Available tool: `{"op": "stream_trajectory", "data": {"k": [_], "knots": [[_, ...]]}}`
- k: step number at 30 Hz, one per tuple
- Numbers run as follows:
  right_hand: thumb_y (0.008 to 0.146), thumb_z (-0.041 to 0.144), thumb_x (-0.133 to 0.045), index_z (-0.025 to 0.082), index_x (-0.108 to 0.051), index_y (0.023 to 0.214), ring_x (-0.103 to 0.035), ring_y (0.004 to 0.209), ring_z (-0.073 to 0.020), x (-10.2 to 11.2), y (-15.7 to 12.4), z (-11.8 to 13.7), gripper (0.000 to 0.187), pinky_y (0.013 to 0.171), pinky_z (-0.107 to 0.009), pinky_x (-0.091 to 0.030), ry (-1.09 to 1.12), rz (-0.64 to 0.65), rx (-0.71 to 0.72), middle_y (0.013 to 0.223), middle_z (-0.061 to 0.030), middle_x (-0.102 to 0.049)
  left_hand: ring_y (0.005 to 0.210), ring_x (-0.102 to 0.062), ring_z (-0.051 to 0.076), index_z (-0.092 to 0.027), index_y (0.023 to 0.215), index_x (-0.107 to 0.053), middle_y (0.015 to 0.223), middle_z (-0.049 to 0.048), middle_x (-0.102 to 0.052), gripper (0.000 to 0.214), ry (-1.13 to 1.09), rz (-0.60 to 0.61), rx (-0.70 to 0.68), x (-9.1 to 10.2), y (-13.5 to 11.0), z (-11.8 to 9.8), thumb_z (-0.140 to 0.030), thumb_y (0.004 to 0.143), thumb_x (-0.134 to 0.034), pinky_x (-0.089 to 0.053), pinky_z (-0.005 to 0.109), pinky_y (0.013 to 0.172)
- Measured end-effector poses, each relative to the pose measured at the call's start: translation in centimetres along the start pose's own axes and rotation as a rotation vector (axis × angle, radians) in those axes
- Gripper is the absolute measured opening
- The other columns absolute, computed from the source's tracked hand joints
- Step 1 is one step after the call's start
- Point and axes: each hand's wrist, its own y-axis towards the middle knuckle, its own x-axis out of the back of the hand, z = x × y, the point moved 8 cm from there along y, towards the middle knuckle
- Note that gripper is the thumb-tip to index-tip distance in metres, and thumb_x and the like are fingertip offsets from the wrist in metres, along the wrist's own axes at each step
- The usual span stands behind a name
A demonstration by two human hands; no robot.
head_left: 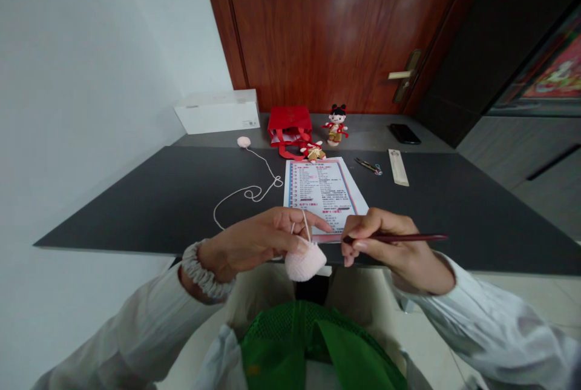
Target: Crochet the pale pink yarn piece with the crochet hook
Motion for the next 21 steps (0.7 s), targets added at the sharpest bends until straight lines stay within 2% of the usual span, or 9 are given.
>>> {"op": "stream_trajectory", "data": {"k": [4, 7, 9, 13, 15, 18, 21], "knots": [[0.088, 0.017, -0.059, 0.019, -0.057, 0.077, -0.063, 0.054, -0.0106, -0.3, -0.4, -1.4, 0.011, 0.050, -0.023, -0.052, 0.230, -0.191, -0.123, 0.069, 0.0004, -0.068, 0.062, -0.049, 0.009, -0.014, 0.108, -0.063, 0.074, -0.0012, -0.057, 0.037, 0.018, -0.013, -0.060, 0.0, 0.0, -0.6, -0.016, 0.072, -0.068, -0.035, 0.020, 0.057], [0.089, 0.016, -0.056, 0.020, -0.057, 0.080, -0.063, 0.054, -0.0103, -0.4, -0.7, -1.2, 0.010, 0.051, -0.024, -0.052, 0.191, -0.212, -0.076, 0.072, 0.0005, -0.068, 0.064, -0.051, 0.010, -0.014, 0.108, -0.063, 0.076, 0.0001, -0.060, 0.037, -0.008, -0.033, -0.075, 0.0, 0.0, -0.6, -0.016, 0.072, -0.069, -0.036, 0.021, 0.058], [0.087, 0.011, -0.057, 0.020, -0.060, 0.086, -0.065, 0.063, -0.0118, -0.3, -0.7, 0.0, 0.010, 0.058, -0.026, -0.053, -0.011, -0.145, 0.040, 0.078, -0.0010, -0.068, 0.068, -0.054, 0.011, -0.013, 0.108, -0.064, 0.080, 0.0023, -0.063, 0.038, -0.059, -0.031, -0.075, 0.1, 0.1, -0.5, -0.016, 0.071, -0.069, -0.037, 0.021, 0.060], [0.082, -0.001, -0.058, 0.018, -0.061, 0.099, -0.062, 0.083, -0.0172, -1.7, -0.9, 3.0, 0.025, 0.070, -0.033, -0.051, -0.452, 0.155, 0.376, 0.089, -0.0080, -0.065, 0.072, -0.057, 0.011, -0.013, 0.105, -0.066, 0.089, 0.0051, -0.067, 0.036, -0.160, 0.018, -0.057, -0.2, 0.3, -0.4, -0.012, 0.069, -0.068, -0.038, 0.021, 0.061], [0.082, -0.003, -0.056, 0.015, -0.060, 0.103, -0.060, 0.086, -0.0184, -2.4, -1.1, 3.8, 0.028, 0.072, -0.035, -0.051, -0.569, 0.275, 0.469, 0.091, -0.0108, -0.065, 0.071, -0.058, 0.011, -0.013, 0.105, -0.067, 0.090, 0.0055, -0.068, 0.036, -0.169, 0.036, -0.047, -0.3, 0.3, -0.4, -0.013, 0.069, -0.068, -0.038, 0.020, 0.060], [0.082, -0.002, -0.056, 0.015, -0.060, 0.103, -0.060, 0.086, -0.0186, -2.6, -1.0, 4.3, 0.027, 0.073, -0.036, -0.051, -0.624, 0.336, 0.483, 0.091, -0.0113, -0.065, 0.071, -0.058, 0.011, -0.013, 0.106, -0.067, 0.090, 0.0056, -0.068, 0.037, -0.153, 0.048, -0.041, -0.3, 0.3, -0.5, -0.013, 0.069, -0.069, -0.038, 0.021, 0.061], [0.083, 0.002, -0.058, 0.018, -0.062, 0.098, -0.062, 0.081, -0.0166, -1.7, -0.6, 4.0, 0.022, 0.069, -0.032, -0.051, -0.487, 0.247, 0.393, 0.086, -0.0074, -0.066, 0.064, -0.056, 0.009, -0.013, 0.105, -0.066, 0.082, 0.0027, -0.066, 0.036, -0.120, 0.083, -0.029, -0.5, 0.4, -0.5, -0.014, 0.070, -0.069, -0.037, 0.020, 0.057]]}}
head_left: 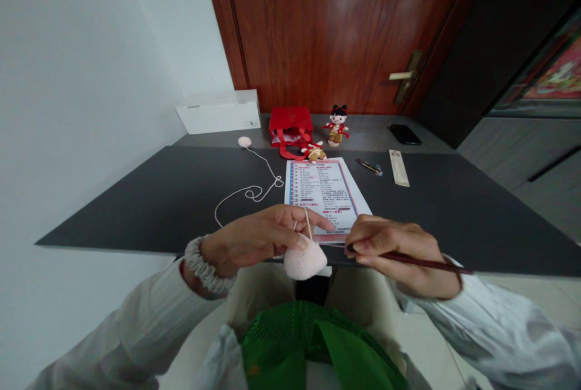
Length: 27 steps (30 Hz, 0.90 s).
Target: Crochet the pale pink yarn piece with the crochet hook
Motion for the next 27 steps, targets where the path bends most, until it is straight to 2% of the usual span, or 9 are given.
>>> {"op": "stream_trajectory", "data": {"k": [5, 10, 15, 18, 21, 27], "knots": [[0.084, 0.008, -0.061, 0.019, -0.062, 0.088, -0.063, 0.071, -0.0140, 0.4, -1.2, -3.2, 0.012, 0.062, -0.029, -0.050, 0.358, -0.190, -0.276, 0.080, -0.0036, -0.067, 0.056, -0.050, 0.007, -0.013, 0.106, -0.066, 0.070, -0.0013, -0.060, 0.037, 0.099, 0.002, 0.010, 0.3, 0.1, 0.1, -0.018, 0.071, -0.070, -0.032, 0.018, 0.050], [0.083, 0.015, -0.065, 0.018, -0.060, 0.075, -0.061, 0.056, -0.0108, -0.4, -1.4, -5.4, 0.009, 0.050, -0.022, -0.049, 0.670, -0.320, -0.409, 0.069, -0.0013, -0.070, 0.062, -0.053, 0.008, -0.013, 0.107, -0.065, 0.076, 0.0004, -0.063, 0.034, 0.083, 0.054, -0.024, -0.2, 0.2, -0.3, -0.017, 0.073, -0.068, -0.037, 0.019, 0.057], [0.081, 0.017, -0.065, 0.017, -0.055, 0.068, -0.056, 0.045, -0.0082, -1.6, -1.5, -7.3, 0.015, 0.041, -0.017, -0.045, 0.933, -0.458, -0.579, 0.058, 0.0009, -0.066, 0.064, -0.054, 0.008, -0.015, 0.108, -0.064, 0.073, -0.0020, -0.061, 0.033, 0.191, -0.066, -0.068, 0.6, 0.3, -0.9, -0.013, 0.075, -0.066, -0.038, 0.020, 0.060], [0.080, 0.018, -0.064, 0.017, -0.054, 0.069, -0.053, 0.044, -0.0072, -2.2, -1.9, -8.0, 0.015, 0.040, -0.015, -0.043, 0.996, -0.534, -0.645, 0.055, 0.0014, -0.064, 0.068, -0.055, 0.010, -0.015, 0.110, -0.063, 0.073, -0.0021, -0.060, 0.035, 0.228, -0.164, -0.109, 1.4, 0.2, -1.0, -0.015, 0.075, -0.067, -0.039, 0.022, 0.063], [0.080, 0.018, -0.065, 0.017, -0.054, 0.071, -0.053, 0.045, -0.0069, -2.2, -2.1, -8.1, 0.014, 0.042, -0.015, -0.044, 0.955, -0.603, -0.634, 0.056, 0.0014, -0.064, 0.071, -0.055, 0.011, -0.015, 0.109, -0.064, 0.073, -0.0017, -0.059, 0.034, 0.269, -0.251, -0.154, 2.2, 0.1, -1.0, -0.015, 0.075, -0.067, -0.039, 0.023, 0.066], [0.083, 0.018, -0.061, 0.017, -0.053, 0.066, -0.054, 0.048, -0.0070, -3.0, -1.8, -7.5, 0.019, 0.046, -0.017, -0.048, 0.991, -0.644, -0.638, 0.060, 0.0008, -0.064, 0.075, -0.058, 0.013, -0.015, 0.109, -0.062, 0.080, 0.0009, -0.063, 0.036, 0.212, -0.280, -0.207, 2.1, 0.4, -0.6, -0.018, 0.074, -0.070, -0.041, 0.026, 0.070]]}}
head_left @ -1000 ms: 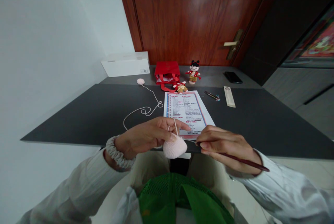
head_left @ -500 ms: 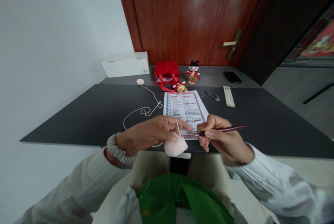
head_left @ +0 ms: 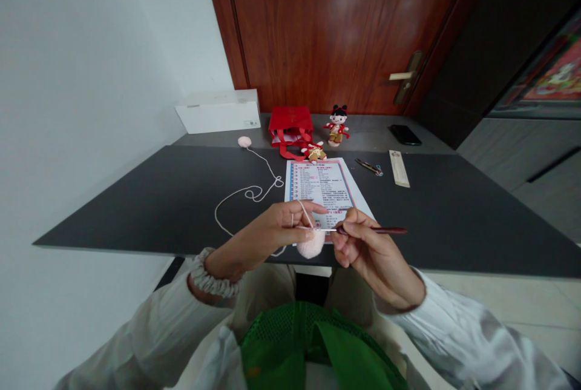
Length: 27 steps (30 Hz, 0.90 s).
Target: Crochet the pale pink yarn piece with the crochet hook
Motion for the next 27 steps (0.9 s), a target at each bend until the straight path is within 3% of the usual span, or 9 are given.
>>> {"op": "stream_trajectory", "data": {"k": [7, 14, 22, 27], "knots": [[0.080, 0.014, -0.064, 0.017, -0.056, 0.073, -0.058, 0.058, -0.0057, -0.2, 0.5, -0.8, 0.011, 0.050, -0.012, -0.048, 0.210, -0.059, -0.088, 0.063, 0.0034, -0.061, 0.076, -0.059, 0.013, -0.016, 0.109, -0.063, 0.083, 0.0020, -0.065, 0.035, -0.111, -0.029, -0.009, -0.4, 0.1, 0.2, -0.015, 0.075, -0.069, -0.042, 0.026, 0.071], [0.076, 0.016, -0.071, 0.016, -0.057, 0.073, -0.058, 0.056, -0.0042, -0.1, 0.7, -1.8, 0.014, 0.055, -0.011, -0.051, 0.327, -0.088, -0.117, 0.064, 0.0021, -0.063, 0.078, -0.063, 0.014, -0.015, 0.105, -0.064, 0.092, 0.0063, -0.069, 0.033, -0.336, -0.052, 0.022, -0.9, 0.3, 0.6, -0.016, 0.073, -0.071, -0.043, 0.024, 0.067], [0.085, 0.021, -0.062, 0.018, -0.053, 0.070, -0.060, 0.052, -0.0083, -0.9, 0.3, 0.6, 0.017, 0.050, -0.017, -0.051, 0.018, -0.082, 0.130, 0.065, 0.0000, -0.068, 0.073, -0.062, 0.014, -0.014, 0.109, -0.061, 0.085, 0.0049, -0.067, 0.035, -0.311, -0.058, 0.011, -0.7, 0.3, 0.4, -0.017, 0.075, -0.069, -0.043, 0.026, 0.066], [0.085, 0.022, -0.063, 0.019, -0.053, 0.073, -0.059, 0.051, -0.0086, -1.2, 0.3, 1.4, 0.015, 0.049, -0.019, -0.050, -0.077, -0.018, 0.190, 0.068, 0.0008, -0.069, 0.074, -0.063, 0.015, -0.014, 0.111, -0.059, 0.087, 0.0052, -0.068, 0.040, -0.325, -0.067, 0.001, -0.5, 0.2, 0.3, -0.017, 0.073, -0.071, -0.043, 0.025, 0.065]]}}
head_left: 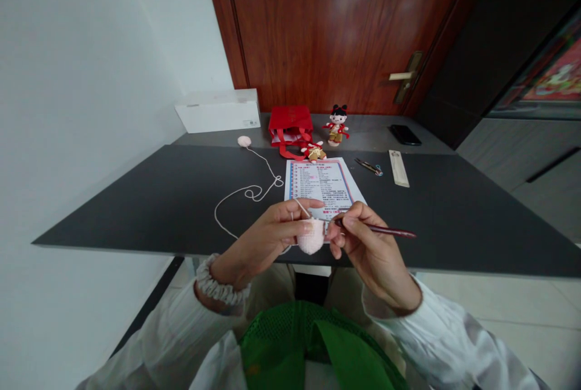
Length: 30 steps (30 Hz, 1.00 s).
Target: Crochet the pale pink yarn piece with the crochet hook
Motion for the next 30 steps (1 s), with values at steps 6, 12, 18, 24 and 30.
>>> {"op": "stream_trajectory", "data": {"k": [6, 12, 18, 24, 30], "knots": [[0.083, 0.022, -0.065, 0.018, -0.056, 0.075, -0.058, 0.054, -0.0083, 0.2, 0.3, 0.1, 0.013, 0.047, -0.017, -0.048, 0.011, 0.071, -0.036, 0.067, 0.0000, -0.068, 0.080, -0.065, 0.016, -0.014, 0.124, -0.054, 0.095, 0.0074, -0.068, 0.052, -0.052, 0.046, 0.037, -0.4, -0.4, -0.1, -0.013, 0.074, -0.068, -0.043, 0.026, 0.072], [0.079, 0.022, -0.069, 0.018, -0.056, 0.074, -0.056, 0.050, -0.0077, 0.4, 0.5, 0.4, 0.015, 0.043, -0.016, -0.046, -0.012, 0.077, -0.037, 0.064, 0.0003, -0.068, 0.093, -0.065, 0.020, -0.017, 0.133, -0.047, 0.106, 0.0101, -0.067, 0.060, -0.099, 0.126, 0.093, -0.9, -0.7, -0.1, -0.013, 0.076, -0.067, -0.042, 0.029, 0.082], [0.077, 0.022, -0.071, 0.019, -0.058, 0.073, -0.059, 0.054, -0.0098, 0.3, 0.5, 0.9, 0.014, 0.044, -0.017, -0.047, -0.023, 0.064, 0.028, 0.065, 0.0003, -0.068, 0.094, -0.063, 0.020, -0.016, 0.134, -0.048, 0.108, 0.0113, -0.066, 0.062, -0.073, 0.121, 0.104, -0.7, -0.8, 0.1, -0.015, 0.075, -0.068, -0.042, 0.028, 0.081], [0.079, 0.021, -0.069, 0.019, -0.058, 0.074, -0.059, 0.054, -0.0108, 0.1, 0.2, 1.6, 0.012, 0.045, -0.020, -0.047, -0.099, 0.088, 0.133, 0.065, -0.0002, -0.069, 0.095, -0.062, 0.019, -0.017, 0.135, -0.046, 0.109, 0.0119, -0.067, 0.060, -0.086, 0.168, 0.093, -1.0, -0.9, 0.1, -0.015, 0.079, -0.065, -0.042, 0.028, 0.081], [0.083, 0.018, -0.065, 0.021, -0.060, 0.080, -0.060, 0.057, -0.0116, 0.1, -0.2, 1.9, 0.006, 0.049, -0.023, -0.048, -0.165, 0.145, 0.236, 0.076, -0.0009, -0.070, 0.092, -0.063, 0.018, -0.016, 0.133, -0.049, 0.103, 0.0110, -0.069, 0.057, -0.135, 0.181, 0.100, -1.2, -1.1, 0.0, -0.013, 0.079, -0.064, -0.043, 0.025, 0.076]]}}
